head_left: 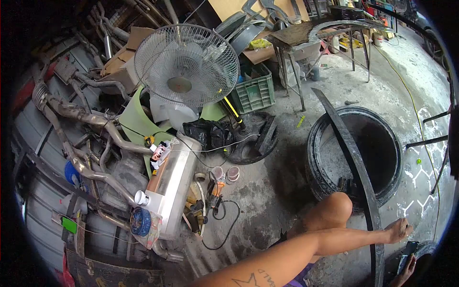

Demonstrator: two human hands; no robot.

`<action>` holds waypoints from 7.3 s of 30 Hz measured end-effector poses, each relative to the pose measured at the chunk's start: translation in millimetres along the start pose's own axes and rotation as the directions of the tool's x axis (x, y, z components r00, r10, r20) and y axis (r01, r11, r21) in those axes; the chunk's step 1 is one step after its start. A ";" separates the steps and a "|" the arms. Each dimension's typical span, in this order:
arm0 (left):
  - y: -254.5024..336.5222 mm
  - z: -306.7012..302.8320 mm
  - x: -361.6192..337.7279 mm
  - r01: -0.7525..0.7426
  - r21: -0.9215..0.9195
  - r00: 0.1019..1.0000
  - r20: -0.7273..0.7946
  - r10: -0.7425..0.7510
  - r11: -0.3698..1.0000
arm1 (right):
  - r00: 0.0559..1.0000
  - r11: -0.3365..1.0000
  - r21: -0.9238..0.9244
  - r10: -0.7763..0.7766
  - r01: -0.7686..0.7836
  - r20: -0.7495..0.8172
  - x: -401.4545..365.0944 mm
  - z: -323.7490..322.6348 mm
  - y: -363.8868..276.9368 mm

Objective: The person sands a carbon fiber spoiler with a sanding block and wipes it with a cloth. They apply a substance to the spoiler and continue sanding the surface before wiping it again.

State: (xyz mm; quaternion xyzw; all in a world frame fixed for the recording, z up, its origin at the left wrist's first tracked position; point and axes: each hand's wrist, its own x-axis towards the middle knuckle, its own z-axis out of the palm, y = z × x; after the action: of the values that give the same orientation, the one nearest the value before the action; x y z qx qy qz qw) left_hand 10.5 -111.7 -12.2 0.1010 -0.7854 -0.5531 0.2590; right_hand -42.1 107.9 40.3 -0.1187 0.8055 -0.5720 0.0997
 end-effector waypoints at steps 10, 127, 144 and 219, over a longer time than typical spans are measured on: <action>-23.0 24.3 3.2 -0.032 0.020 0.979 0.204 0.028 0.999 | 0.994 0.998 0.001 -0.061 0.061 0.096 26.6 -19.0 45.1; 56.3 -39.4 -12.9 0.448 -0.763 0.893 0.407 -0.192 0.465 | 0.910 0.944 -0.074 -0.288 0.323 0.298 -15.8 52.8 -37.1; 33.3 -27.1 -9.2 0.392 -0.704 0.913 0.377 -0.156 0.593 | 0.942 0.991 0.034 -0.131 0.126 0.310 -9.9 40.4 -18.1; 49.6 -7.4 -28.3 -0.063 -0.370 0.996 -0.086 0.034 0.927 | 0.993 0.995 0.078 0.046 -0.055 0.111 -20.6 58.3 -14.9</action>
State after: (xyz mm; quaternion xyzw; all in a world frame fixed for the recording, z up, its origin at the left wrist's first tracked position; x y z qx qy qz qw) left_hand 44.6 -86.9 27.1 0.0522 -0.6577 -0.6811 0.3176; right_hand -4.1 57.1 35.9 -0.1250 0.7777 -0.5941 0.1628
